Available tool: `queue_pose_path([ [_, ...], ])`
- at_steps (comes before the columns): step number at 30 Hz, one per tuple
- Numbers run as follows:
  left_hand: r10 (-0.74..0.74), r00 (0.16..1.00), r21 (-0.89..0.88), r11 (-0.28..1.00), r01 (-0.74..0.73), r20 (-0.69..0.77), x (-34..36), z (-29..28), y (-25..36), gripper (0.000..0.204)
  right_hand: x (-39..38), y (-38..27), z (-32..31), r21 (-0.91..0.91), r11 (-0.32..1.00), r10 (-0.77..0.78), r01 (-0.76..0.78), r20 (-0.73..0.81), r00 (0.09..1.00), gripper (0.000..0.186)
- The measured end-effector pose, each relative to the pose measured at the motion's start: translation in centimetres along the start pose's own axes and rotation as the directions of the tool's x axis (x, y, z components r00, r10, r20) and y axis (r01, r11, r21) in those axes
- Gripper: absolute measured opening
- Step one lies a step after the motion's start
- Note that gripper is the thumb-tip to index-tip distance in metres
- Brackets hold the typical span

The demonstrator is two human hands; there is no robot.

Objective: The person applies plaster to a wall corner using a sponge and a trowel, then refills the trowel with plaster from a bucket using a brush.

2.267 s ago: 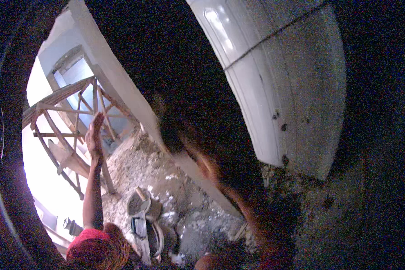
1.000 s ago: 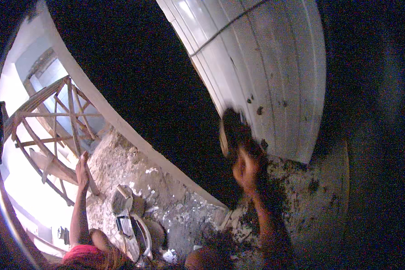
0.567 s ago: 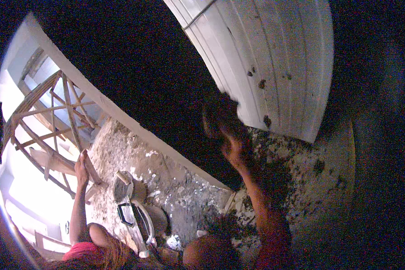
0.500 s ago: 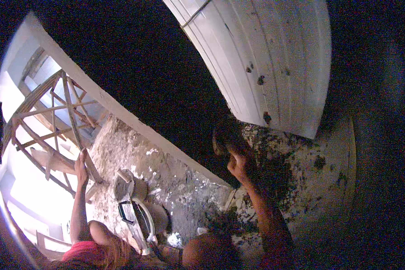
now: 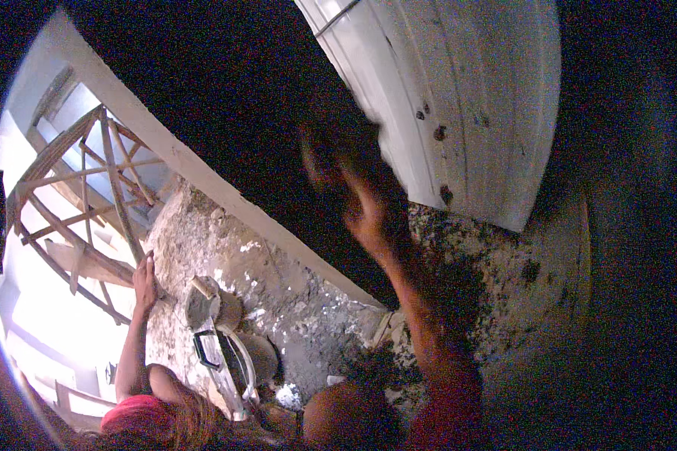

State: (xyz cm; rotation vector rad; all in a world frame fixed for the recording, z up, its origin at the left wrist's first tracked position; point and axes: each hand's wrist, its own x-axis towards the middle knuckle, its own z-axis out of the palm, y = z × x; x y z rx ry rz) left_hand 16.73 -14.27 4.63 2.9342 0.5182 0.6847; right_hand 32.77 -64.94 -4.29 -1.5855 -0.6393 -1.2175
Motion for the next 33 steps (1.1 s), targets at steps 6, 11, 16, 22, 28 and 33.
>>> queue_pose_path([
  [6,-0.087,0.996,-0.072,0.994,0.085,-0.035,0.1,0.3,-3.5,0.054,-19.4,0.9,-4.7,-0.104,0.931,0.364,-0.349,0.207,0.908,0.032],
  [11,-0.077,0.996,0.052,0.996,0.075,0.035,-0.5,1.4,-5.3,0.056,1.2,-2.8,-1.9,0.035,0.999,-0.035,0.036,-0.040,0.999,0.034],
  [16,-0.062,0.996,0.060,0.997,0.058,0.069,-0.5,1.1,-4.3,0.058,1.5,-3.8,-0.1,0.051,0.999,0.012,-0.017,0.092,0.996,0.053],
  [22,0.022,1.000,0.099,0.995,-0.021,-0.009,-1.8,-0.7,-5.7,0.059,-29.1,1.8,-3.4,-0.060,0.914,0.400,-0.400,0.282,0.872,0.037],
  [28,0.240,0.965,0.200,0.956,-0.216,-0.104,-1.9,-0.9,-11.5,0.062,-9.4,1.9,-7.0,-0.149,0.954,0.268,-0.261,0.030,0.963,0.014],
  [33,0.035,0.999,0.117,0.993,-0.031,-0.028,-2.3,-1.0,-7.1,0.060,7.0,1.2,-3.6,-0.070,0.985,-0.152,0.155,0.048,0.987,0.035],
])
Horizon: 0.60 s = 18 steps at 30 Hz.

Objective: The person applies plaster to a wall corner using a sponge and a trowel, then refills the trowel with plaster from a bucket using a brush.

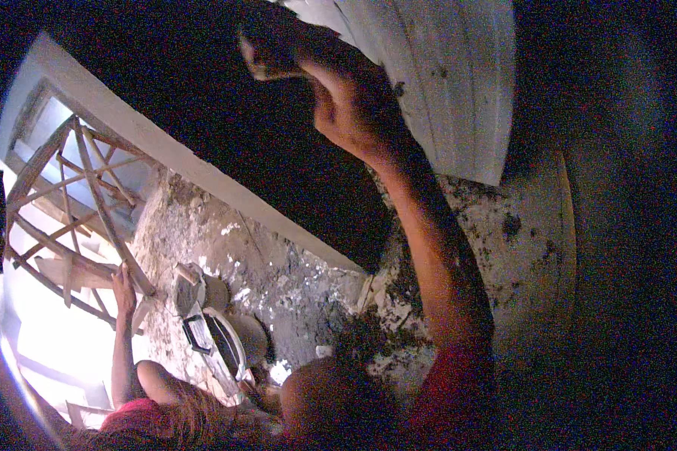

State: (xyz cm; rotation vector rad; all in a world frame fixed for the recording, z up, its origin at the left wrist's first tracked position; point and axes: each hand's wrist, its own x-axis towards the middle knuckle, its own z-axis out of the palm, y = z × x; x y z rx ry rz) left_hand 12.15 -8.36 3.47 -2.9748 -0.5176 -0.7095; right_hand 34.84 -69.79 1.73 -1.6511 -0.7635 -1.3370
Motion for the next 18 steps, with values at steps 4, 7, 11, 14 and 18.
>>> queue_pose_path([
  [4,-0.089,0.993,-0.175,0.979,0.101,0.076,-0.1,-0.4,0.1,0.060,-7.3,0.2,2.8,0.046,0.993,0.107,-0.110,0.067,0.992,0.045],
  [7,-0.025,0.989,-0.001,1.000,0.025,0.144,0.0,-1.3,-0.4,0.054,-24.7,-0.2,4.6,0.073,0.881,0.464,-0.468,0.063,0.883,0.054],
  [11,0.116,0.986,0.122,0.984,-0.130,0.118,0.1,-0.9,1.4,0.047,-40.4,-7.3,1.8,0.041,0.425,0.859,-0.904,0.296,0.417,0.031],
  [14,0.240,0.964,0.172,0.951,-0.258,0.117,-0.6,0.2,-2.8,0.048,-35.9,-8.0,1.5,0.083,0.497,0.863,-0.863,0.054,0.502,0.031],
  [18,0.602,0.798,0.296,0.770,-0.566,-0.040,1.0,2.6,-7.0,0.051,-28.9,-7.6,2.2,0.025,0.464,0.885,-0.885,0.039,0.465,0.045],
])
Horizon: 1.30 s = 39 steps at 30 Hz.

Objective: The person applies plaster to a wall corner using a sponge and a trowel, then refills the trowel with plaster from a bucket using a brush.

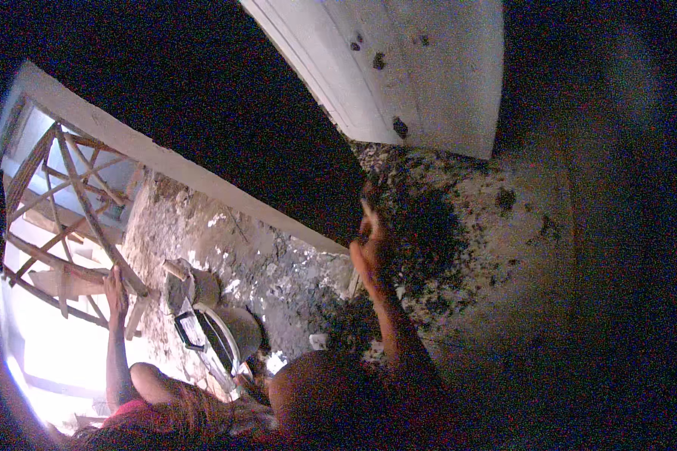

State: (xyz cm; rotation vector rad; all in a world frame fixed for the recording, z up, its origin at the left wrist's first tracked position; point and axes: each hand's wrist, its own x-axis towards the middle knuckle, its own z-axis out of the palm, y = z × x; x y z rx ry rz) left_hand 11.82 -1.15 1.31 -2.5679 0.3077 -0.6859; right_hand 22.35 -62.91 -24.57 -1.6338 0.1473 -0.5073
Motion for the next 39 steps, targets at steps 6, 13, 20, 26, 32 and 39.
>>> queue_pose_path([
  [6,-0.431,0.867,-0.127,0.873,0.471,0.249,1.4,-3.7,3.5,0.058,-1.5,-10.2,0.3,-0.008,0.998,-0.068,0.069,0.121,0.990,0.026],
  [13,-0.544,0.797,-0.401,0.690,0.603,0.262,4.1,-5.7,6.6,0.057,7.4,-8.2,-8.0,0.114,0.988,-0.090,0.108,-0.149,0.985,0.036],
  [20,-0.566,0.729,-0.197,0.721,0.664,0.386,1.4,-3.9,2.4,0.050,12.3,11.2,-5.1,-0.069,0.997,-0.026,0.039,0.178,0.984,0.038],
  [26,-0.415,0.870,-0.392,0.778,0.491,0.265,0.6,-3.5,2.6,0.055,11.6,14.4,-2.5,-0.150,0.986,0.108,-0.071,0.252,0.962,0.037],
  [32,-0.610,0.698,-0.416,0.562,0.715,0.375,1.0,-4.8,3.5,0.062,9.3,7.0,-2.1,-0.164,0.982,-0.045,0.099,0.305,0.951,0.037],
  [39,-0.624,0.665,-0.385,0.542,0.747,0.411,1.5,-4.0,3.6,0.071,16.6,-11.2,-2.4,0.036,0.908,-0.417,0.418,0.192,0.888,0.035],
])
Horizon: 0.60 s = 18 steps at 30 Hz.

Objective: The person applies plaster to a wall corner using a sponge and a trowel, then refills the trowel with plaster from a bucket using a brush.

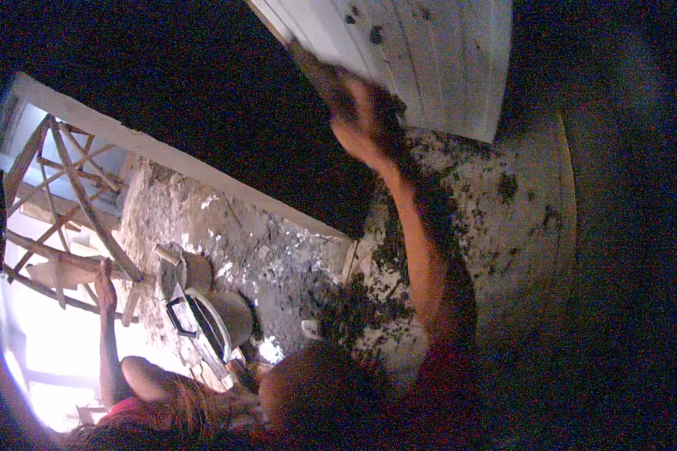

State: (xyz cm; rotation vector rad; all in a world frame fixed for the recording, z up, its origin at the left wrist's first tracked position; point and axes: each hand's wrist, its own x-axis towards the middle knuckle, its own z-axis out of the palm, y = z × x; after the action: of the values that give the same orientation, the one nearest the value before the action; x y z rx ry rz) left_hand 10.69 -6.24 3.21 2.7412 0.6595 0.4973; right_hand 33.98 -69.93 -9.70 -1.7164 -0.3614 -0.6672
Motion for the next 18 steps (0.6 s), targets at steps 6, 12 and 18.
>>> queue_pose_path([
  [6,0.052,0.997,0.025,0.998,-0.051,-0.051,0.4,1.4,2.8,0.070,10.5,-6.8,-4.8,0.020,0.827,-0.524,0.562,-0.337,0.783,0.031],
  [12,0.057,0.987,0.068,0.997,-0.047,-0.147,0.5,0.7,1.1,0.069,-5.4,6.6,-2.8,-0.133,0.966,0.228,-0.221,0.041,0.973,0.056],
  [18,0.161,0.985,0.261,0.955,-0.141,-0.059,0.2,-0.4,-1.3,0.049,-7.7,2.5,0.7,0.118,0.984,0.129,-0.133,0.045,0.991,0.038],
])
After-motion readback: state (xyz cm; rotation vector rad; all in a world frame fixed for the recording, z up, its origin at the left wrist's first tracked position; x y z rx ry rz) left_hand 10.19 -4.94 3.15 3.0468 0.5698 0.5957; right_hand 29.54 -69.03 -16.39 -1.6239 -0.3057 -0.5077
